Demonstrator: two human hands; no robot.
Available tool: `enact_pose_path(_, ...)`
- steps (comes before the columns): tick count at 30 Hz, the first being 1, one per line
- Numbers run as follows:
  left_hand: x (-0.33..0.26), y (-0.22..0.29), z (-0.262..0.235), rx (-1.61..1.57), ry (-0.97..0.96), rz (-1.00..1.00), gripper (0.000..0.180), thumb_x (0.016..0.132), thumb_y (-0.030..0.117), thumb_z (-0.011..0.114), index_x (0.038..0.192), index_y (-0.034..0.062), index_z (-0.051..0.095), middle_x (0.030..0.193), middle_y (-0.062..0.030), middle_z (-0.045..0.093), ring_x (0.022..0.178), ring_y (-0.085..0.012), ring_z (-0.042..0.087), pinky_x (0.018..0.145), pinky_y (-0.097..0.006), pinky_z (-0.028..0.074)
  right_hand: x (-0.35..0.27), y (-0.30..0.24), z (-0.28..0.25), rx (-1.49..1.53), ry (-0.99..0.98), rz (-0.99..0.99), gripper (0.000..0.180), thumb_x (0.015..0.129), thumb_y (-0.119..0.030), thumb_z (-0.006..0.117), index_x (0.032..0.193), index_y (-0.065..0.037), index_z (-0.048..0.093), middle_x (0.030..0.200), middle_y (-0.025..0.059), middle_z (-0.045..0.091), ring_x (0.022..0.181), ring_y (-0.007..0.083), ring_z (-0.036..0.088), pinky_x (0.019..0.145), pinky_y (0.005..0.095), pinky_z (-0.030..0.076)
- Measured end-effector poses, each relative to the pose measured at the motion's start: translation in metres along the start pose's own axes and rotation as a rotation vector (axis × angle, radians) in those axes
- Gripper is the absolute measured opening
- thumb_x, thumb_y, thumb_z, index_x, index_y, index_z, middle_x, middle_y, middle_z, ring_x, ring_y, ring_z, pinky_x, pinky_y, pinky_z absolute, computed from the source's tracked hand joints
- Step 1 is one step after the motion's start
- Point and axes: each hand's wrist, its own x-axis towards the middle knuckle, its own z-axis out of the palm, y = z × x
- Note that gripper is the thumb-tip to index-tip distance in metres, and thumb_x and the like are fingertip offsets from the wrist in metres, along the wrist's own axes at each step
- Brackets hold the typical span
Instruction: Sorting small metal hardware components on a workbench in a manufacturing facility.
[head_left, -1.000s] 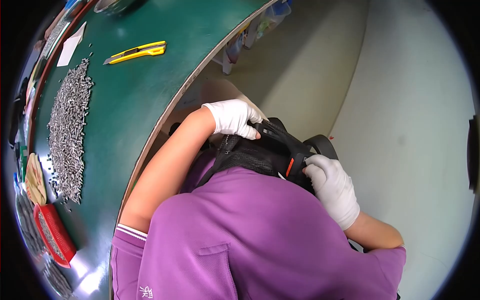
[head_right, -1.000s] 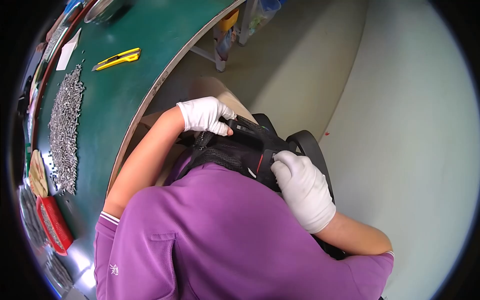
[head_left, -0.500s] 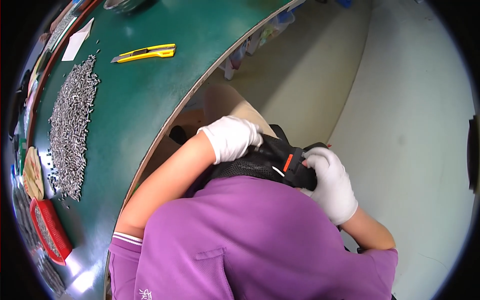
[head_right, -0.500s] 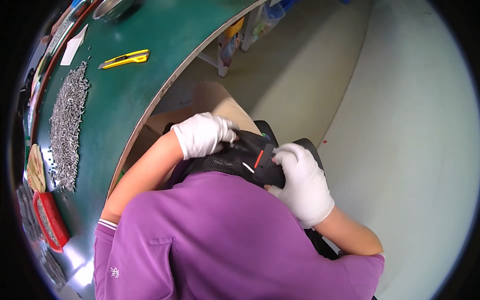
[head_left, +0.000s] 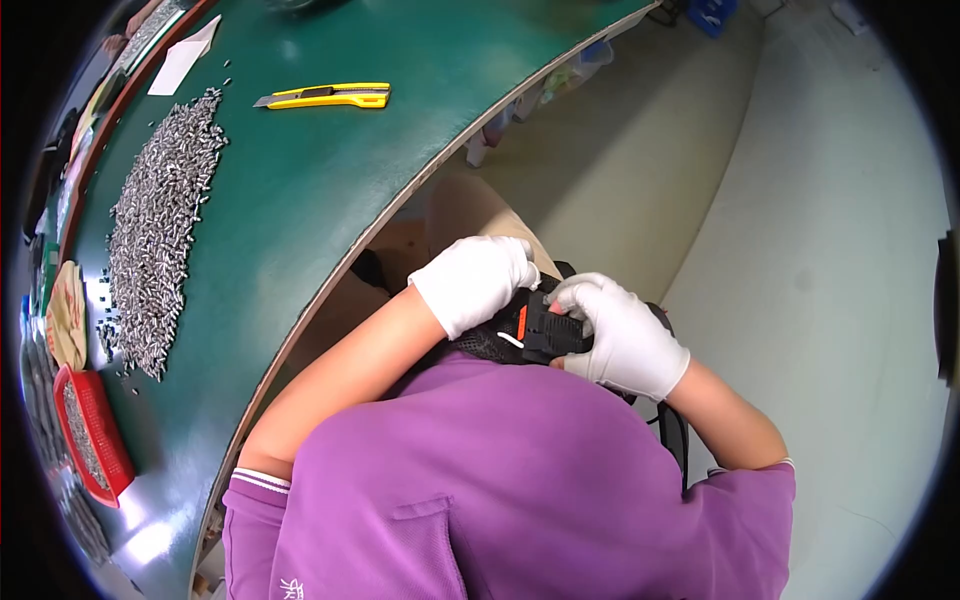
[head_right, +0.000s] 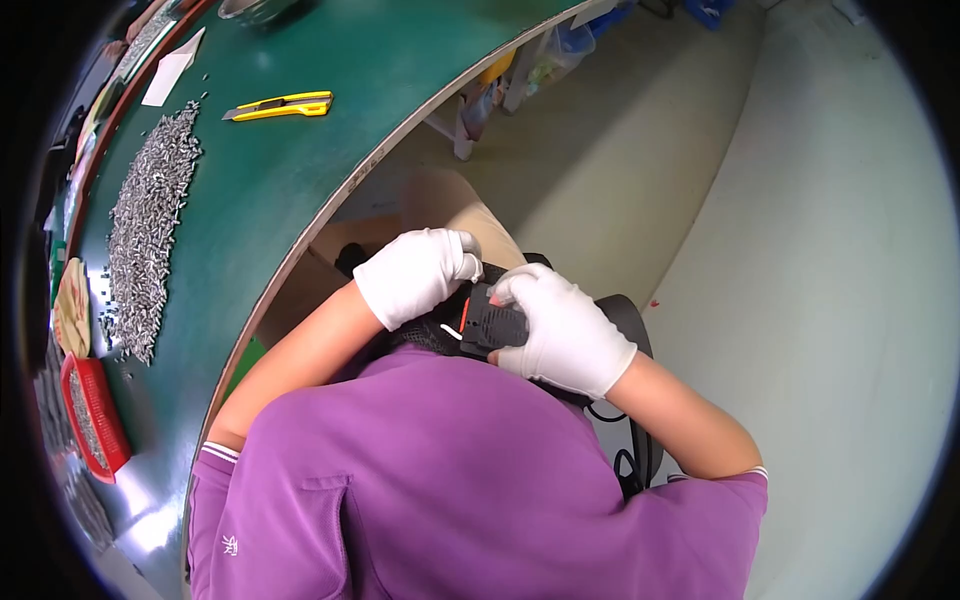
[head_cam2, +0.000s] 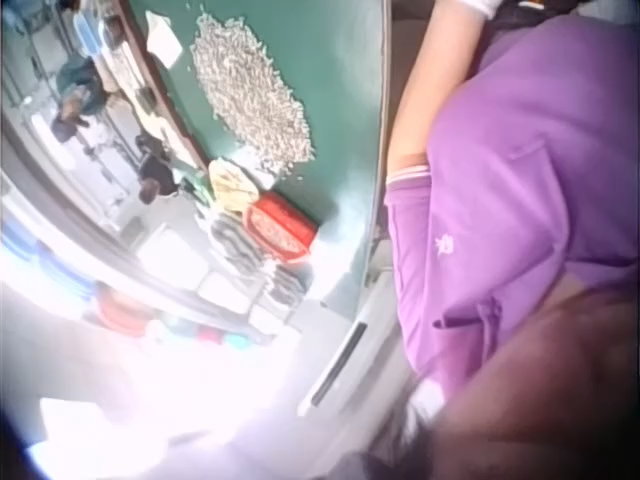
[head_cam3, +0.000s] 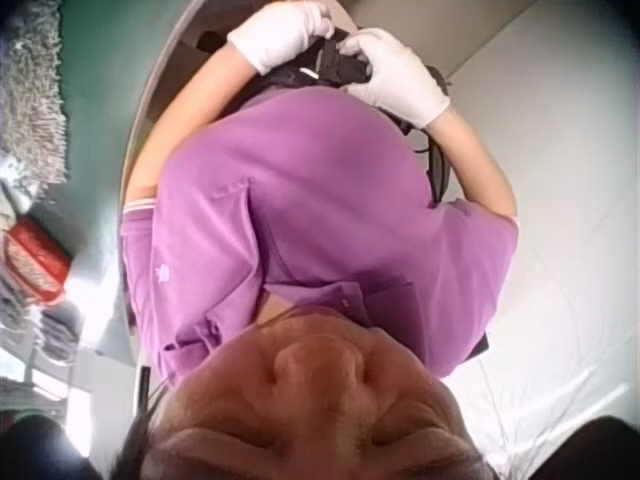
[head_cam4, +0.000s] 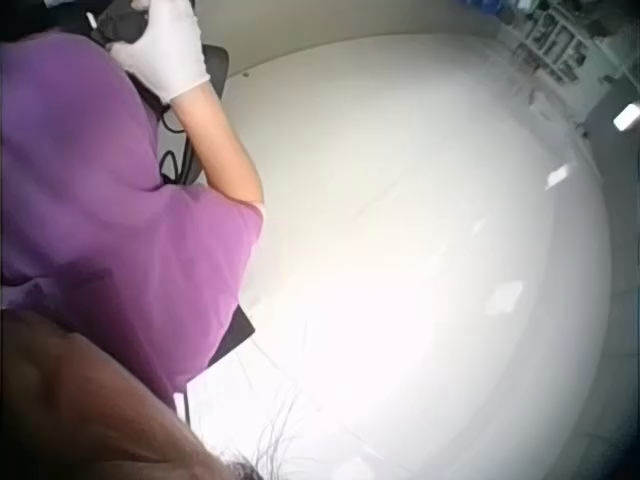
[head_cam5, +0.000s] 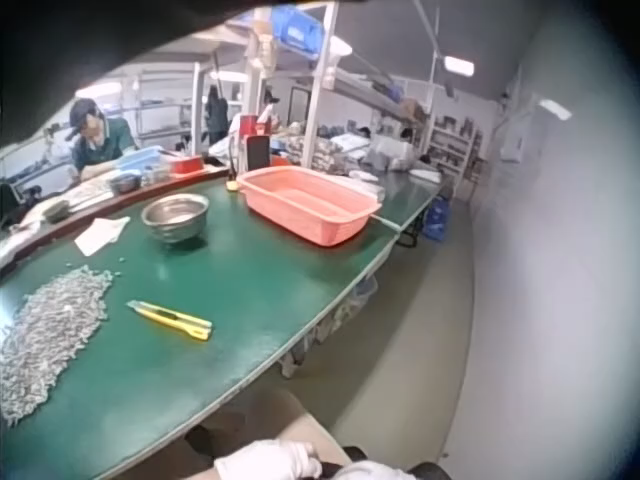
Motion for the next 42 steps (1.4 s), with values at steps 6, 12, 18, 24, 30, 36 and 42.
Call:
enact_pose_path(6, 0.015, -0.01, -0.006, -0.216, -0.003, 0.052, 0.012, 0.069, 0.0, 0.066, 0.077, 0.0067, 0.07, 0.079, -0.0127, 0.065, 0.074, -0.0327, 0.063, 0.064, -0.037, 0.051, 0.009, -0.006, 0.011, 0.024, 0.032, 0.012, 0.051, 0.068, -0.029, 0.082, 0.109, -0.006, 0.062, 0.117, 0.0124, 0.059, 0.106, 0.0311, 0.06, 0.092, 0.0383, 0.049)
enact_pose_path(12, 0.019, 0.02, -0.026, -0.275, -0.072, -0.173, 0.007, 0.071, 0.001, 0.066, 0.077, 0.0053, 0.064, 0.075, -0.0145, 0.063, 0.071, -0.0342, 0.062, 0.063, -0.038, 0.05, 0.007, -0.003, 0.029, 0.069, 0.143, -0.011, 0.051, 0.067, -0.03, 0.082, 0.109, -0.006, 0.064, 0.113, 0.0133, 0.062, 0.104, 0.0326, 0.061, 0.09, 0.0388, 0.05)
enact_pose_path(18, 0.008, 0.021, -0.014, -0.208, 0.086, -0.029, 0.007, 0.073, 0.005, 0.067, 0.078, 0.0076, 0.062, 0.073, -0.0122, 0.063, 0.072, -0.0339, 0.062, 0.063, -0.04, 0.05, 0.002, -0.004, 0.033, -0.14, 0.338, -0.007, 0.053, 0.065, -0.029, 0.082, 0.107, -0.003, 0.062, 0.112, 0.0151, 0.059, 0.102, 0.0333, 0.059, 0.088, 0.0409, 0.05)
enact_pose_path(24, 0.005, 0.021, -0.008, -0.066, 0.154, 0.137, 0.01, 0.071, 0.006, 0.069, 0.076, 0.0098, 0.061, 0.075, -0.0083, 0.062, 0.073, -0.0307, 0.062, 0.064, -0.041, 0.049, -0.006, 0.02, 0.019, -0.389, 0.435, 0.121, 0.059, 0.069, -0.035, 0.081, 0.113, -0.003, 0.058, 0.115, 0.0159, 0.057, 0.102, 0.0347, 0.059, 0.089, 0.0424, 0.05)
enact_pose_path(30, -0.009, 0.023, -0.014, -0.078, 0.059, 0.066, 0.016, 0.073, 0.014, 0.073, 0.083, 0.009, 0.062, 0.091, -0.0068, 0.063, 0.086, -0.0292, 0.062, 0.074, -0.04, 0.051, -0.027, 0.029, 0.012, -0.326, 0.192, 0.246, 0.066, 0.076, -0.035, 0.077, 0.128, -0.001, 0.055, 0.116, 0.017, 0.063, 0.107, 0.0348, 0.061, 0.092, 0.0408, 0.05)
enact_pose_path(36, -0.032, 0.018, -0.033, -0.036, -0.128, -0.021, 0.034, 0.066, 0.027, 0.083, 0.085, 0.0065, 0.063, 0.121, -0.0107, 0.06, 0.108, -0.033, 0.058, 0.089, -0.042, 0.049, -0.039, 0.068, 0.012, -0.299, 0.192, 0.444, 0.052, 0.082, -0.028, 0.071, 0.127, -0.005, 0.057, 0.11, 0.0176, 0.065, 0.102, 0.0349, 0.063, 0.087, 0.0429, 0.051)
enact_pose_path(42, -0.054, 0.01, -0.028, -0.029, -0.191, -0.045, 0.032, 0.065, 0.021, 0.082, 0.088, 0.0076, 0.065, 0.125, -0.0112, 0.058, 0.112, -0.0327, 0.056, 0.092, -0.044, 0.048, -0.04, 0.051, 0.005, -0.329, 0.145, 0.394, 0.049, 0.078, -0.027, 0.075, 0.118, -0.004, 0.059, 0.101, 0.0174, 0.066, 0.096, 0.0355, 0.064, 0.084, 0.0436, 0.052)
